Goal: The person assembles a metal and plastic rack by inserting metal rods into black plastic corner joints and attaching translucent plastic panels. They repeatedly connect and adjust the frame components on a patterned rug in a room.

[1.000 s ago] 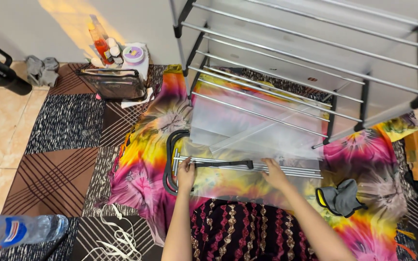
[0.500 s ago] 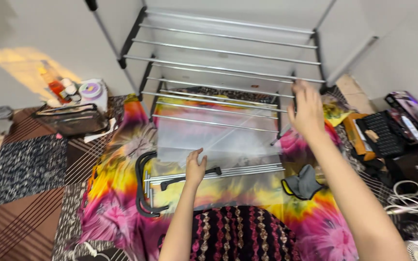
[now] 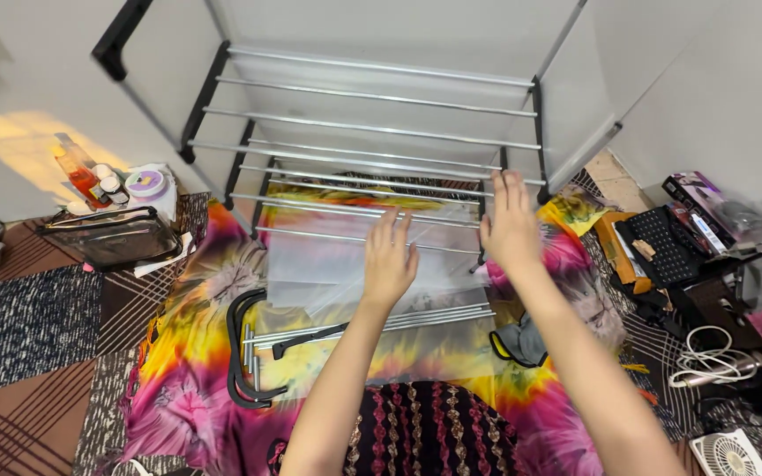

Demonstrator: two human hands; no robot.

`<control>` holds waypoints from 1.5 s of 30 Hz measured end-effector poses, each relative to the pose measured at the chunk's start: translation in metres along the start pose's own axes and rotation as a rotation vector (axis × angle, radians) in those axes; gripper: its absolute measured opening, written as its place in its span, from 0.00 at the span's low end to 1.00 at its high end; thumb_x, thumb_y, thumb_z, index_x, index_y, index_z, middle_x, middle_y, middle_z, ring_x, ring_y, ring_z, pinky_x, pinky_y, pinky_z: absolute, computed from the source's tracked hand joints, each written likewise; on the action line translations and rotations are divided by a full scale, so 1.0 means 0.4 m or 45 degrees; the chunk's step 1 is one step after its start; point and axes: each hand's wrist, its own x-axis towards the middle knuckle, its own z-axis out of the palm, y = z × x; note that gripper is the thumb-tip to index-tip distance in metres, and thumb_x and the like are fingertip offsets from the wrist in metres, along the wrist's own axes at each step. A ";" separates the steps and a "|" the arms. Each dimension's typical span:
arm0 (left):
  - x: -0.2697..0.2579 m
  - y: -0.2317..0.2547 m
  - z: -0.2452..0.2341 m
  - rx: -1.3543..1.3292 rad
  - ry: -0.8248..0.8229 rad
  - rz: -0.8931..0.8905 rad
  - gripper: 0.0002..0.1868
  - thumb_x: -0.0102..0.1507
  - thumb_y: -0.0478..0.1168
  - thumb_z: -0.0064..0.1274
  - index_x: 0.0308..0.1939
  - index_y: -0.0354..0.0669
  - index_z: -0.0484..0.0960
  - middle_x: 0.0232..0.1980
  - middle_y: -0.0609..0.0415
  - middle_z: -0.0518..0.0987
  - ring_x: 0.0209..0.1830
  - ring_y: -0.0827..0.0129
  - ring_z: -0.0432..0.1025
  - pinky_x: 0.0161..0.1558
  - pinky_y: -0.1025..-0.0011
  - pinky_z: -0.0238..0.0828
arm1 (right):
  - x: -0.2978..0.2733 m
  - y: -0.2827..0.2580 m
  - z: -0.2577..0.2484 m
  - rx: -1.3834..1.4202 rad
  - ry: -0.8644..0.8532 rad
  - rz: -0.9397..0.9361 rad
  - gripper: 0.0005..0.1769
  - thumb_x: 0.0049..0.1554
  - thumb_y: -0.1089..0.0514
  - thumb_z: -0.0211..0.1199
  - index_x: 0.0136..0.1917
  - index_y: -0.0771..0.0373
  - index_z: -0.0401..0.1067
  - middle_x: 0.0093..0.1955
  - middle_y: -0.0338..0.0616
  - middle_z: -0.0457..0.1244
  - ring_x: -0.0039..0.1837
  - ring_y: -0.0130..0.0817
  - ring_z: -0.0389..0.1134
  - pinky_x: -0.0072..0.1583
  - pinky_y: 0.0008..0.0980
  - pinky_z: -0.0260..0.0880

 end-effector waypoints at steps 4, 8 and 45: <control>0.141 0.087 0.013 0.174 -0.091 0.234 0.44 0.57 0.36 0.59 0.77 0.48 0.62 0.79 0.48 0.62 0.81 0.52 0.54 0.78 0.46 0.48 | -0.059 -0.036 -0.031 0.098 0.043 0.016 0.46 0.51 0.63 0.64 0.80 0.67 0.51 0.78 0.59 0.52 0.81 0.58 0.49 0.76 0.49 0.53; 0.205 0.132 0.041 0.334 -0.210 0.241 0.52 0.50 0.38 0.63 0.77 0.60 0.58 0.79 0.49 0.61 0.80 0.51 0.53 0.74 0.44 0.45 | -0.086 -0.053 -0.084 0.198 0.015 -0.009 0.45 0.50 0.63 0.64 0.79 0.66 0.53 0.78 0.60 0.51 0.80 0.60 0.50 0.75 0.50 0.52; 0.164 0.112 0.077 0.493 -0.410 0.171 0.56 0.53 0.38 0.62 0.79 0.73 0.50 0.80 0.56 0.59 0.78 0.54 0.54 0.74 0.47 0.45 | 0.289 0.258 -0.306 0.253 -0.169 0.709 0.19 0.62 0.49 0.59 0.53 0.67 0.78 0.39 0.57 0.68 0.45 0.50 0.71 0.52 0.45 0.69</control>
